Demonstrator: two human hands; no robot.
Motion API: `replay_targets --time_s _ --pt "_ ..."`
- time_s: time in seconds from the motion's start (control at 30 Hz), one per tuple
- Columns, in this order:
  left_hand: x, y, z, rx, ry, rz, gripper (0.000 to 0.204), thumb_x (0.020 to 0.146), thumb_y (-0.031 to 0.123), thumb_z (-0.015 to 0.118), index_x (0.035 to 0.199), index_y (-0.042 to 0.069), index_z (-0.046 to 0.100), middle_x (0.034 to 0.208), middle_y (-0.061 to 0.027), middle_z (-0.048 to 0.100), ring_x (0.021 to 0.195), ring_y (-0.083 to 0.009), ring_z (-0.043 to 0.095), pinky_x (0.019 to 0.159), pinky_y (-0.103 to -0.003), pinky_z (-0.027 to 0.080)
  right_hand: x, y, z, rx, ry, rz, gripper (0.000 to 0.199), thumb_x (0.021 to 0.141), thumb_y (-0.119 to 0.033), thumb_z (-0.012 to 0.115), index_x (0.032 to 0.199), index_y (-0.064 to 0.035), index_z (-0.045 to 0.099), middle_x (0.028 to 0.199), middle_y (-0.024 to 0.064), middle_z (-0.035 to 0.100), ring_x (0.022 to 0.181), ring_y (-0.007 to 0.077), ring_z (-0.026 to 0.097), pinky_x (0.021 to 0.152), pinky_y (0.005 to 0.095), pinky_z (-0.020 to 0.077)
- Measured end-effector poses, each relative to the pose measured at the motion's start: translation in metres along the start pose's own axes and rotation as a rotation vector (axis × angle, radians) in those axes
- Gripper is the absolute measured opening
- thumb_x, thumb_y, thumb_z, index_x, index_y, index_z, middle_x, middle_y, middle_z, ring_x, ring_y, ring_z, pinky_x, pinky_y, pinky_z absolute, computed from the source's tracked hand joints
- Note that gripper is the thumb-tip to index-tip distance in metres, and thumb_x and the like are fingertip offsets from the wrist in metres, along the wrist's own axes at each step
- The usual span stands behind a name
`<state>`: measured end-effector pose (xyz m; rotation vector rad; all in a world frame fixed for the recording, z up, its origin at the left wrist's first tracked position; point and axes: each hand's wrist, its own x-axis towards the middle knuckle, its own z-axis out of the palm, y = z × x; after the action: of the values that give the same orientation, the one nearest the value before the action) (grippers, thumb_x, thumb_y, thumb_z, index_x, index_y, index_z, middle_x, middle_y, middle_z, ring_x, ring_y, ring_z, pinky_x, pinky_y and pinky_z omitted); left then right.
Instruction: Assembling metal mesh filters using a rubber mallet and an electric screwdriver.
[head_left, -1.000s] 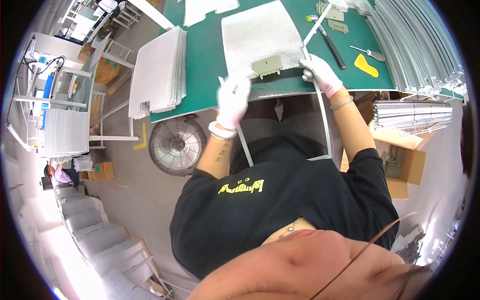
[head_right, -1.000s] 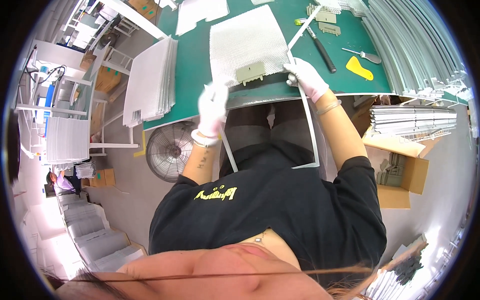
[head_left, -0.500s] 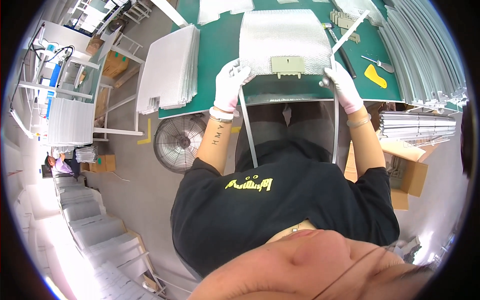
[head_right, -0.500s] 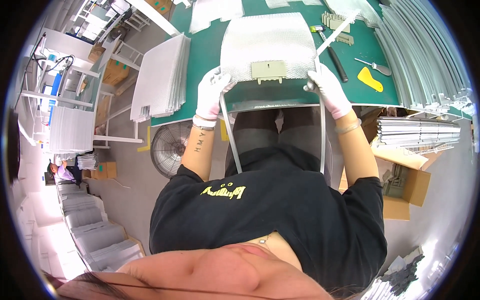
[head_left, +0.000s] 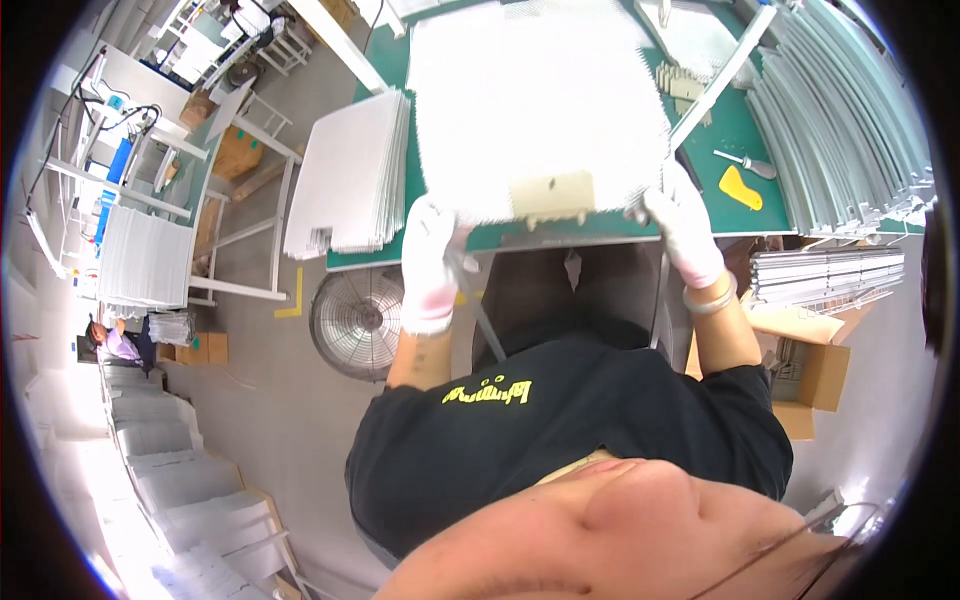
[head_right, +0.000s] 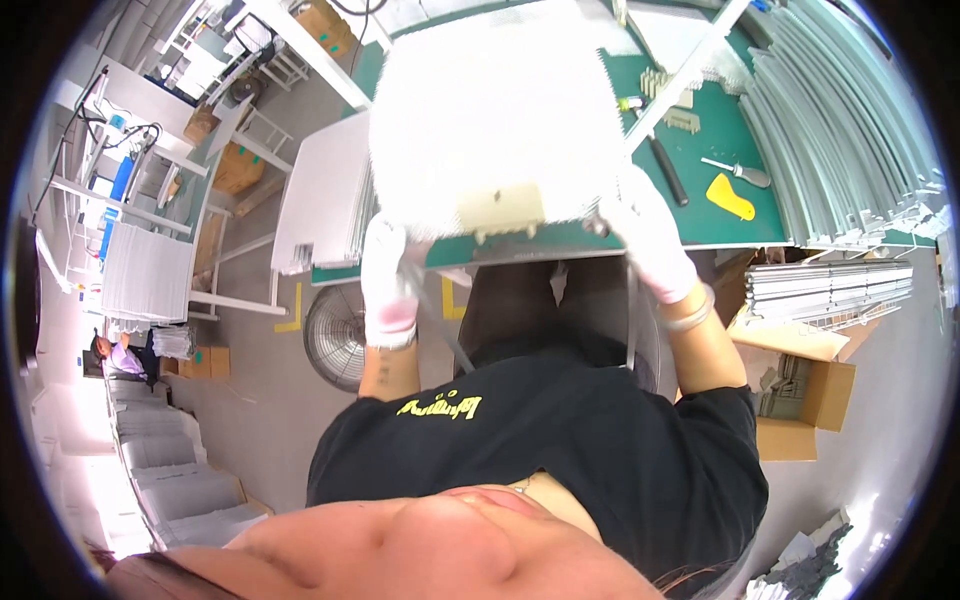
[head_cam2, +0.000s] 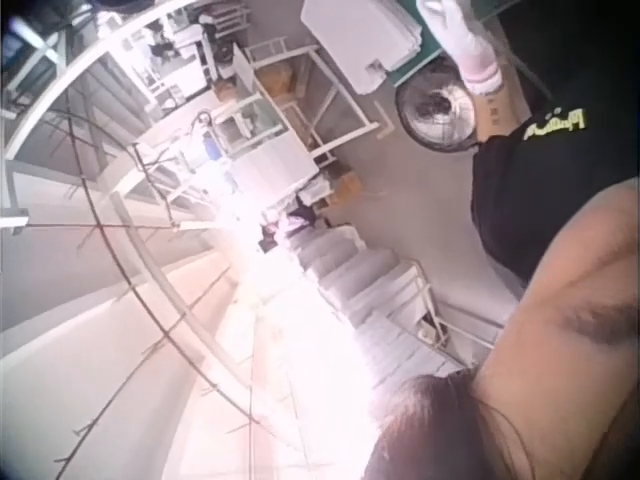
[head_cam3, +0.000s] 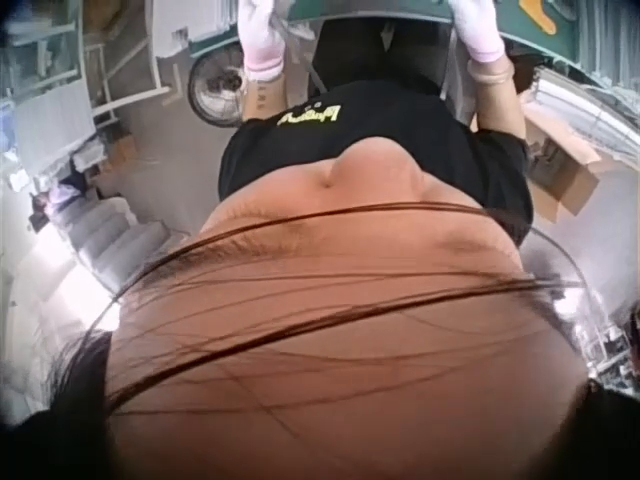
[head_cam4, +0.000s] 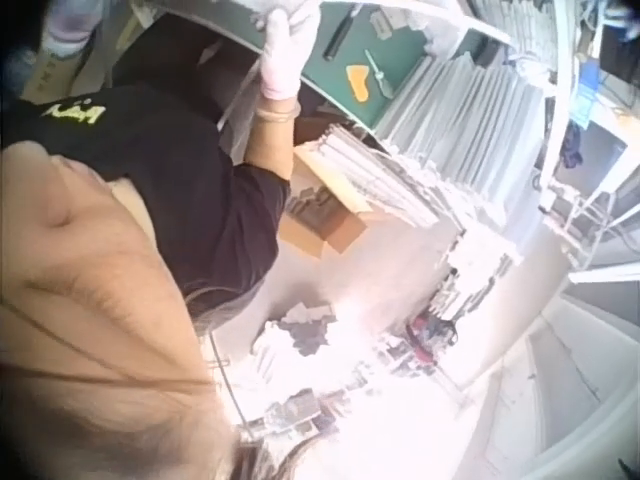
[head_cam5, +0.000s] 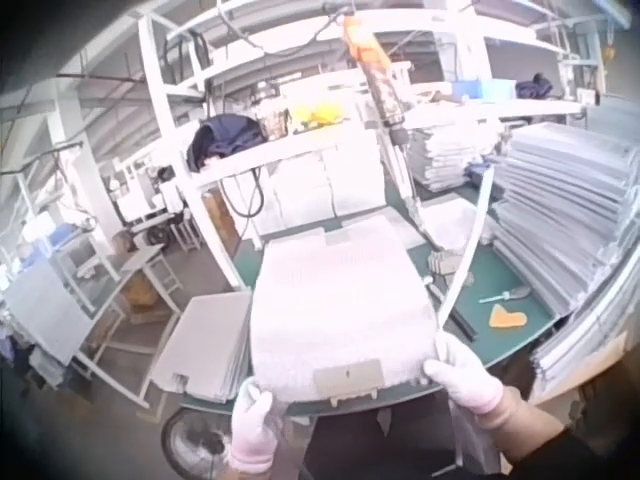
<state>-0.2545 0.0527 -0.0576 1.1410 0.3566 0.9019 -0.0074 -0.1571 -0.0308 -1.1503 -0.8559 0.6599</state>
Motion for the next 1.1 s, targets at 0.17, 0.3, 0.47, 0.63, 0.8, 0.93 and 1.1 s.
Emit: replay_targets --time_s 0.17,0.3,0.47,0.63,0.8,0.93,1.1 --pt "-0.037 0.039 -0.007 -0.034 -0.006 0.275 0.040 0.107 0.028 0.048 0.138 0.002 0.047 0.139 -0.0141 0.054 0.131 -0.0268 0.051 0.115 -0.045 0.037 -0.002 -0.013 0.027 0.090 -0.126 -0.054 0.025 0.096 -0.008 0.058 0.118 0.0007 0.053 0.093 0.0050 0.062 0.081 0.0114 0.057 0.078 0.0278 0.0491" --pt "-0.043 0.035 -0.037 0.061 0.203 0.449 0.035 0.105 0.017 0.054 0.136 0.003 0.048 0.130 -0.0115 0.057 0.118 -0.0238 0.059 0.105 -0.040 0.047 0.009 -0.035 0.043 0.121 -0.191 -0.124 0.041 0.093 -0.006 0.060 0.131 0.0034 0.049 0.101 0.0047 0.061 0.083 0.0093 0.056 0.076 0.0255 0.0484" --pt "-0.020 0.073 -0.017 0.312 0.128 0.420 0.051 0.099 0.016 0.060 0.142 0.000 0.037 0.123 -0.0079 0.056 0.106 -0.0129 0.052 0.094 -0.031 0.042 0.037 -0.063 0.046 0.031 -0.163 -0.326 0.054 0.092 0.001 0.055 0.144 0.0064 0.041 0.115 0.0036 0.061 0.094 0.0076 0.055 0.084 0.0249 0.0467" --pt "0.019 0.098 0.024 0.283 -0.031 0.540 0.041 0.097 0.008 0.058 0.135 0.002 0.043 0.104 -0.0040 0.057 0.085 -0.0089 0.052 0.077 -0.025 0.044 0.059 -0.074 0.022 -0.049 -0.137 -0.405 0.042 0.092 0.005 0.051 0.135 0.0044 0.048 0.112 0.0043 0.062 0.091 0.0093 0.057 0.082 0.0252 0.0478" --pt "0.051 0.078 0.035 0.066 -0.103 0.659 0.025 0.091 -0.004 0.061 0.112 0.004 0.053 0.089 -0.0011 0.058 0.074 -0.0060 0.051 0.066 -0.021 0.044 0.064 -0.062 0.004 -0.037 0.011 -0.499 0.032 0.102 -0.012 0.059 0.130 0.0023 0.052 0.106 0.0047 0.066 0.085 0.0098 0.060 0.077 0.0261 0.0504" --pt "0.057 0.074 0.040 0.194 -0.089 0.609 0.023 0.091 -0.003 0.061 0.110 0.003 0.052 0.089 -0.0012 0.057 0.075 -0.0055 0.049 0.068 -0.020 0.043 0.067 -0.066 0.001 -0.063 0.102 -0.498 0.024 0.102 -0.014 0.059 0.121 0.0009 0.055 0.098 0.0059 0.066 0.081 0.0106 0.062 0.074 0.0262 0.0510" --pt "0.062 0.073 0.047 0.221 -0.110 0.519 0.026 0.091 -0.002 0.061 0.114 0.003 0.050 0.088 -0.0001 0.054 0.073 -0.0053 0.044 0.068 -0.020 0.041 0.072 -0.061 -0.009 -0.126 0.160 -0.439 0.016 0.102 -0.013 0.058 0.110 0.0007 0.056 0.089 0.0066 0.065 0.078 0.0108 0.061 0.073 0.0267 0.0507"
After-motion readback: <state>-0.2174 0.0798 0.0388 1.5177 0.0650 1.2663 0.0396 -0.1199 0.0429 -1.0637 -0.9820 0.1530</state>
